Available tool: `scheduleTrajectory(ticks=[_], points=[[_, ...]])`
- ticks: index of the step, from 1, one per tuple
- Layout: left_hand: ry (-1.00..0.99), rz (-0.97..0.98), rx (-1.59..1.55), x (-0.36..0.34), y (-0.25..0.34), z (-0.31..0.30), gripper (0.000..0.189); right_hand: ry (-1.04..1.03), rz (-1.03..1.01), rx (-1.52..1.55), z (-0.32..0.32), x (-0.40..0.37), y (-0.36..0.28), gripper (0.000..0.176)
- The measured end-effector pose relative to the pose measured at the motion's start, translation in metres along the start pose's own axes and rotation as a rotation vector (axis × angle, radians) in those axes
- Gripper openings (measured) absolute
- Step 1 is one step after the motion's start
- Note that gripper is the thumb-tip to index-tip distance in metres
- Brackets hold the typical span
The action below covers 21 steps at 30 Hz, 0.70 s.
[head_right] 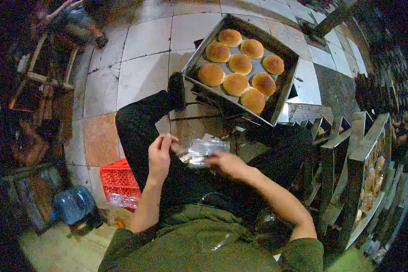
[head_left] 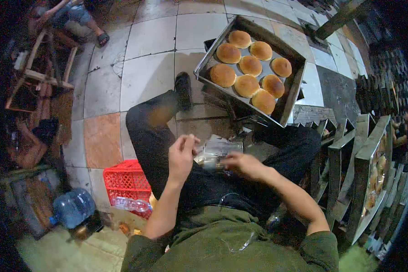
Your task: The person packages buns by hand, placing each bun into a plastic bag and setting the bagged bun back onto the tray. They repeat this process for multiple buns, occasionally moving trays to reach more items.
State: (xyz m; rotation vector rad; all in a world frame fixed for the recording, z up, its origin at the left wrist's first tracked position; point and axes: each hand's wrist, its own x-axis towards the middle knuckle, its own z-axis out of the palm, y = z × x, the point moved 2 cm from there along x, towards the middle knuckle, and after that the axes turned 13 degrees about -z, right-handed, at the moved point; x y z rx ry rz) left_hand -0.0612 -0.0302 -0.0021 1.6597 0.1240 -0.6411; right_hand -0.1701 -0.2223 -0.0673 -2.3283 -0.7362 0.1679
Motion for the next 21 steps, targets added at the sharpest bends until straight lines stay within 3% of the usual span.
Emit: scheduleTrajectory(ticks=[1,2,4,6,8,9,11,12,13,15,16,17,19,20,21], points=[[-0.004,-0.054,-0.008,-0.009,-0.003,0.000,0.023,0.116,0.076,0.204,-0.007,0.000,0.008,0.044],[-0.045,-0.119,-0.026,-0.013,-0.009,0.003,0.024,0.089,0.317,0.383,-0.014,0.003,0.023,0.044],[-0.087,-0.206,0.007,-0.017,-0.016,0.013,0.026,0.058,0.336,0.202,-0.020,0.012,0.026,0.024],[-0.137,-0.222,0.125,-0.022,-0.018,0.017,0.026,0.014,0.381,0.110,-0.020,0.017,0.035,0.019],[-0.177,-0.255,0.149,-0.033,-0.025,0.019,0.027,0.162,0.201,0.214,-0.043,0.028,0.032,0.014],[-0.216,-0.307,-0.050,-0.039,-0.028,0.023,0.028,0.243,0.055,0.085,-0.062,0.033,0.029,0.014],[-0.297,-0.404,-0.449,-0.046,-0.032,0.034,0.039,0.416,0.210,-0.308,-0.084,0.048,0.003,0.014],[-0.324,-0.365,-0.693,-0.046,-0.034,0.040,0.049,0.343,0.131,-0.269,-0.085,0.055,-0.012,0.016],[-0.321,-0.367,-0.694,-0.043,-0.028,0.040,0.049,0.270,0.055,-0.228,-0.079,0.061,-0.030,0.018],[-0.249,-0.160,-0.638,-0.032,0.006,0.037,0.048,0.261,-0.034,-0.293,-0.048,0.075,-0.085,0.019],[-0.092,-0.144,-0.334,-0.026,0.021,0.024,0.038,0.256,-0.132,-0.097,-0.057,0.071,-0.105,0.017],[-0.060,-0.220,-0.414,-0.020,0.017,0.016,0.027,0.243,-0.229,0.104,-0.074,0.068,-0.121,0.015],[-0.098,-0.201,-0.758,-0.023,0.029,0.008,0.024,0.221,0.056,0.413,-0.106,0.052,-0.118,0.017],[-0.099,-0.159,-0.651,-0.024,0.036,0.003,0.023,0.502,-0.007,0.134,-0.117,0.050,-0.099,0.021],[-0.094,-0.167,-0.658,-0.024,0.036,-0.001,0.023,0.825,0.170,0.084,-0.130,0.059,-0.081,0.028]])
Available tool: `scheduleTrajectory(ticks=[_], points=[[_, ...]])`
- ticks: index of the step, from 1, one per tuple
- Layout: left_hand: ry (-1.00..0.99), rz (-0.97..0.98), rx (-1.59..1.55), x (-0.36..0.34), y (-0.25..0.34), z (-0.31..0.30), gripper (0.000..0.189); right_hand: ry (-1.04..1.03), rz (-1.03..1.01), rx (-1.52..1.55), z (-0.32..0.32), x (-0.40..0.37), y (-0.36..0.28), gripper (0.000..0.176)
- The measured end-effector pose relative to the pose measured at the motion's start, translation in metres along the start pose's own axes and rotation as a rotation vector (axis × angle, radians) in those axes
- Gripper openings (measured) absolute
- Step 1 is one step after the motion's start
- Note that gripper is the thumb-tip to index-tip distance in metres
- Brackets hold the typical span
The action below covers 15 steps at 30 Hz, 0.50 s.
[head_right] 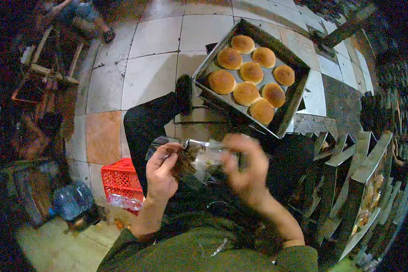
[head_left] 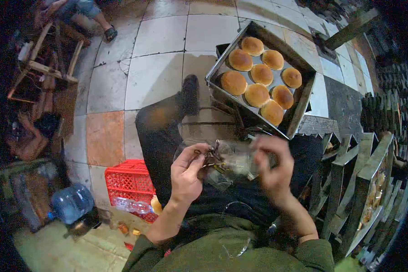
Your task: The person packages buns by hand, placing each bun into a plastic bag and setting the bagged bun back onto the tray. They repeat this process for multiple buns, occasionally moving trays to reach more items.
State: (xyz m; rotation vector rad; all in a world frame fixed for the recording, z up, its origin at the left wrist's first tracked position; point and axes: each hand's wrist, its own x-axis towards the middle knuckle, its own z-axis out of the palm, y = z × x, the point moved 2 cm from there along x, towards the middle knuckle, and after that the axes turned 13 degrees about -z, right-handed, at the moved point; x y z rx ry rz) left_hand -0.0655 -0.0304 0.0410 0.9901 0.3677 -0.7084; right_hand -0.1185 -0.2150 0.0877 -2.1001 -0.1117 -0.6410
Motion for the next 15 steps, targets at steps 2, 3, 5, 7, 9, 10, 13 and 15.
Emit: scheduleTrajectory(ticks=[2,3,5,7,9,10,13,15], points=[[-0.240,0.056,-0.056,0.001,0.005,-0.001,0.023,-0.113,0.358,-0.004,0.000,0.018,0.045,0.056],[-0.229,0.020,-0.048,0.004,0.004,-0.007,0.023,-0.194,0.525,0.121,0.008,0.016,0.066,0.057],[-0.284,0.012,-0.015,0.009,0.009,-0.012,0.023,-0.287,0.688,0.248,0.019,0.017,0.089,0.058],[-0.387,0.009,0.014,0.018,0.009,-0.018,0.024,-0.437,1.114,1.107,0.034,0.012,0.096,0.055],[-0.324,-0.077,0.003,0.024,0.014,-0.024,0.024,-0.473,0.911,0.911,0.036,0.010,0.102,0.040],[-0.268,-0.154,-0.003,0.027,0.017,-0.025,0.025,-0.444,0.883,0.769,0.032,0.019,0.099,0.034],[-0.131,-0.172,0.223,0.039,0.024,-0.034,0.022,-0.343,0.691,0.573,0.027,0.068,0.084,0.022],[0.129,0.006,0.635,0.052,0.023,-0.037,0.010,-0.428,0.523,0.347,0.023,0.089,0.102,0.020]])
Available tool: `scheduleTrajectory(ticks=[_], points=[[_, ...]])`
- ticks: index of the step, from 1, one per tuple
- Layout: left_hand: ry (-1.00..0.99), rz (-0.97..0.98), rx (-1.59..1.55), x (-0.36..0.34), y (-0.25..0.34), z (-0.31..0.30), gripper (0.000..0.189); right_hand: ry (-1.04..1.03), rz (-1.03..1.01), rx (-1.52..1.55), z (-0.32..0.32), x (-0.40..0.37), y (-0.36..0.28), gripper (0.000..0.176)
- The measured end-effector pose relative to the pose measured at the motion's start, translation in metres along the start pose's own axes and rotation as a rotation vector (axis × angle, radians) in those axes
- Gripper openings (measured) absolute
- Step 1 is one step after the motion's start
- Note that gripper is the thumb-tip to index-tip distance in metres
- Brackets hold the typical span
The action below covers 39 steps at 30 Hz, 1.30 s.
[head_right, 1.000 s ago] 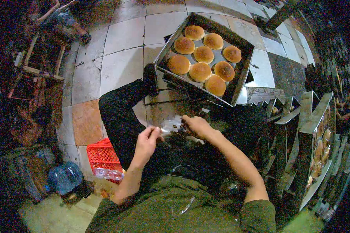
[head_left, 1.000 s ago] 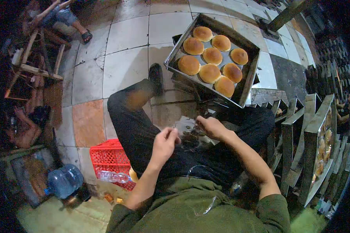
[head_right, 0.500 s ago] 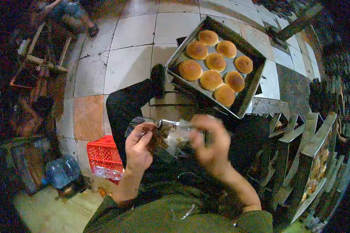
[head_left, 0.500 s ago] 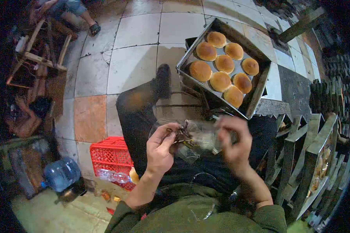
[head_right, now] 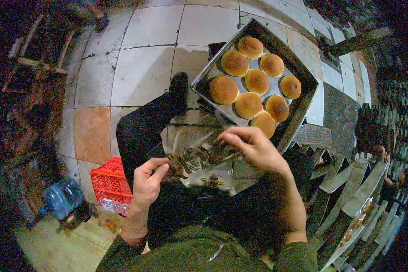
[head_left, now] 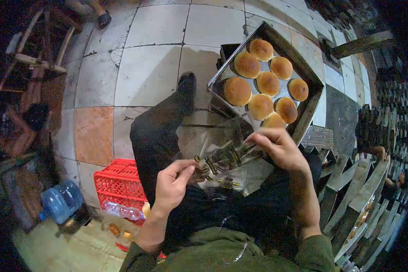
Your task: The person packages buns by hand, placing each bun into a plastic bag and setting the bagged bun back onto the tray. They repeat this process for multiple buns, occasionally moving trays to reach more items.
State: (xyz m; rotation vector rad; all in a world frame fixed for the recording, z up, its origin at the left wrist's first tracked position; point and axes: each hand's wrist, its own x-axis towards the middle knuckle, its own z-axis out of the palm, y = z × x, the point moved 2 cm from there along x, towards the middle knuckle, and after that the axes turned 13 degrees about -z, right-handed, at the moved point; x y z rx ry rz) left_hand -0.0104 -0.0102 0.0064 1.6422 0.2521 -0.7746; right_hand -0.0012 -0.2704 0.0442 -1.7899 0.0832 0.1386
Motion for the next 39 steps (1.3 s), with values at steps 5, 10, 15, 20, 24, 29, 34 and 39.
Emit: scheduleTrajectory(ticks=[5,10,15,20,24,29,34,39], points=[[0.232,0.095,-0.185,0.035,0.007,0.003,0.021,-0.561,-0.266,-0.183,0.021,0.026,-0.022,0.012],[0.297,0.019,-0.134,0.043,0.013,0.007,0.008,0.489,0.022,-0.660,-0.054,0.122,0.107,0.032],[0.351,-0.076,-0.259,0.054,0.008,0.008,0.013,0.401,0.324,-0.679,-0.036,0.162,0.188,0.062],[0.277,-0.047,-0.364,0.054,0.010,0.008,0.014,0.297,-0.106,-0.867,-0.005,0.120,0.155,0.062],[0.283,-0.027,-0.288,0.052,0.011,0.011,0.014,0.306,0.072,-0.051,0.001,0.127,0.178,0.042],[0.310,0.106,-0.267,0.051,0.005,0.005,0.013,0.334,0.216,0.722,-0.030,0.090,0.051,0.040],[0.132,0.292,0.030,0.035,0.028,0.016,0.015,-0.114,0.004,-0.206,-0.033,0.017,-0.018,0.050],[0.503,0.303,0.177,0.013,0.049,-0.011,0.038,0.290,0.095,0.314,-0.003,-0.031,-0.027,0.049]])
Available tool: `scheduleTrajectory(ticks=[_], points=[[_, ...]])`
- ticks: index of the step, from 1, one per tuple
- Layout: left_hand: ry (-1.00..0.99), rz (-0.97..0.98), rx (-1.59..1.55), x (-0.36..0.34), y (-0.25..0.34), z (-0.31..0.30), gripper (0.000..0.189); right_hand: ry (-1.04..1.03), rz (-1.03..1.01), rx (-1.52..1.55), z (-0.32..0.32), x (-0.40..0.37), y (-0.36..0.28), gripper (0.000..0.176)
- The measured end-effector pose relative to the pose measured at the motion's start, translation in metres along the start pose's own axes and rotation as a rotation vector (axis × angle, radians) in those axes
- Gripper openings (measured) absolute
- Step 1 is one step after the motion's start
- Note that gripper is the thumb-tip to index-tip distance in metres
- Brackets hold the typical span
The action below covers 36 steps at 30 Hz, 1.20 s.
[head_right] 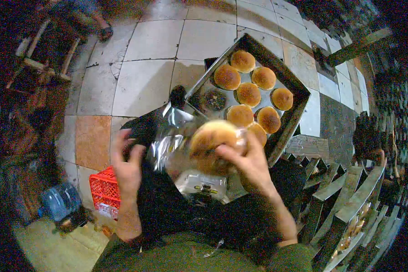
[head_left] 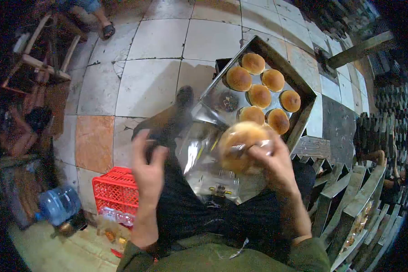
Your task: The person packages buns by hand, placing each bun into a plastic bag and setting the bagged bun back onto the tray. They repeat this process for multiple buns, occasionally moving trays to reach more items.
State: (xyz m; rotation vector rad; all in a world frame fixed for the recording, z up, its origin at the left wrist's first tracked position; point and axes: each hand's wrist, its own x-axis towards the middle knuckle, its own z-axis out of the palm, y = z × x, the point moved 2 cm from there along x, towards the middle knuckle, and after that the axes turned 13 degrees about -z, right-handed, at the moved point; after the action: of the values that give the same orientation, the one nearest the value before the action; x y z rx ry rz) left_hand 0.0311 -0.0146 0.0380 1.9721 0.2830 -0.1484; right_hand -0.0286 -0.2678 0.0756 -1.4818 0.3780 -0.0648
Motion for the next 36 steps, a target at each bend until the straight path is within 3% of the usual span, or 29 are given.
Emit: scheduleTrajectory(ticks=[2,3,4,5,6,7,8,9,10,11,12,15,16,17,18,20,21,22,24,25,26,28,29,30,31,32,34,36], points=[[0.155,-0.090,-0.273,-0.014,-0.012,-0.017,0.044,0.271,-0.300,-0.094,0.003,-0.015,0.001,0.048],[-0.183,-0.133,-0.669,-0.040,0.011,-0.005,0.056,0.299,-0.324,-0.105,0.019,-0.031,0.000,0.051],[-0.277,-0.085,-0.845,-0.062,0.030,0.018,0.069,0.218,-0.357,-0.192,0.039,-0.050,-0.004,0.046],[-0.379,-0.229,-0.881,-0.059,0.019,0.022,0.071,-0.050,-0.532,-0.415,0.058,-0.064,-0.003,0.056],[-0.476,-0.378,-0.912,-0.056,0.007,0.026,0.074,-0.285,-0.813,-0.431,0.079,-0.084,0.010,0.072],[-0.642,-0.275,-1.140,-0.050,0.039,0.021,0.071,-0.404,-0.764,-0.443,0.095,-0.099,-0.007,0.077],[-0.811,-0.157,-1.363,-0.046,0.070,0.017,0.071,-0.440,-0.825,-0.428,0.097,-0.106,0.000,0.093],[-0.748,-0.152,-1.068,-0.055,0.049,0.025,0.085,-0.490,-0.764,-0.383,0.088,-0.106,0.009,0.098],[-0.941,-0.085,-0.860,-0.063,0.048,0.035,0.104,-0.538,-0.697,-0.340,0.078,-0.106,0.013,0.104],[-1.169,-0.171,-0.949,-0.083,0.055,0.045,0.119,-0.548,-0.701,-0.342,0.075,-0.104,0.012,0.104],[-1.413,-0.114,-0.918,-0.103,0.055,0.053,0.121,-0.482,-0.870,-0.275,0.071,-0.100,0.004,0.106],[-1.420,-0.121,-0.856,-0.098,0.043,0.046,0.125,-0.244,-1.329,-0.052,0.061,-0.094,-0.021,0.111],[-1.227,-0.068,-1.168,-0.077,0.044,0.037,0.116,-0.243,-1.323,-0.052,0.061,-0.091,-0.026,0.111],[-0.996,-0.010,-1.463,-0.061,0.044,0.030,0.107,-0.431,-1.128,-0.334,0.068,-0.087,-0.027,0.106],[-0.858,0.005,-1.339,-0.054,0.049,0.025,0.085,-0.611,-0.910,-0.604,0.075,-0.081,-0.027,0.101],[-0.640,-0.442,-1.650,-0.041,0.025,0.039,0.064,-0.713,-0.798,-0.849,0.092,-0.067,-0.035,0.074],[-0.707,-0.606,-1.801,-0.034,0.015,0.041,0.060,-0.740,-0.989,-0.955,0.091,-0.061,-0.034,0.061],[-0.619,-0.721,-1.715,-0.034,0.023,0.039,0.054,-0.762,-1.179,-1.058,0.089,-0.058,-0.029,0.049],[-0.686,-0.656,-1.618,-0.031,0.005,0.050,0.059,-0.378,-1.279,-1.015,0.086,-0.056,-0.002,0.033],[-0.690,-0.476,-1.542,-0.017,-0.008,0.057,0.064,-0.238,-1.220,-1.054,0.095,-0.040,0.006,0.024],[-0.686,-0.479,-1.550,-0.008,-0.019,0.061,0.064,-0.343,-1.070,-1.060,0.106,-0.037,0.009,0.025],[-0.621,-0.787,-1.771,0.010,-0.025,0.062,0.061,-0.863,-1.040,-0.854,0.122,-0.077,0.005,0.021],[-0.797,-0.431,-1.780,0.010,-0.026,0.056,0.060,-0.919,-1.077,-0.674,0.127,-0.098,-0.006,0.021],[-0.721,-0.425,-1.750,0.013,-0.025,0.049,0.057,-0.961,-1.112,-0.494,0.129,-0.113,-0.015,0.020],[-0.738,-0.475,-1.785,0.012,-0.012,0.037,0.057,-0.678,-1.206,-0.477,0.116,-0.108,-0.015,0.021],[-0.753,-0.525,-1.820,0.009,0.002,0.027,0.058,-0.695,-0.824,-0.877,0.096,-0.097,-0.016,0.021],[-0.714,-0.514,-1.751,0.002,0.014,0.021,0.058,-0.244,-0.773,-0.905,0.095,-0.062,-0.021,0.019],[-0.688,-0.508,-1.681,-0.004,0.016,0.022,0.059,-0.461,-0.207,-0.294,0.075,-0.062,0.003,0.019]])
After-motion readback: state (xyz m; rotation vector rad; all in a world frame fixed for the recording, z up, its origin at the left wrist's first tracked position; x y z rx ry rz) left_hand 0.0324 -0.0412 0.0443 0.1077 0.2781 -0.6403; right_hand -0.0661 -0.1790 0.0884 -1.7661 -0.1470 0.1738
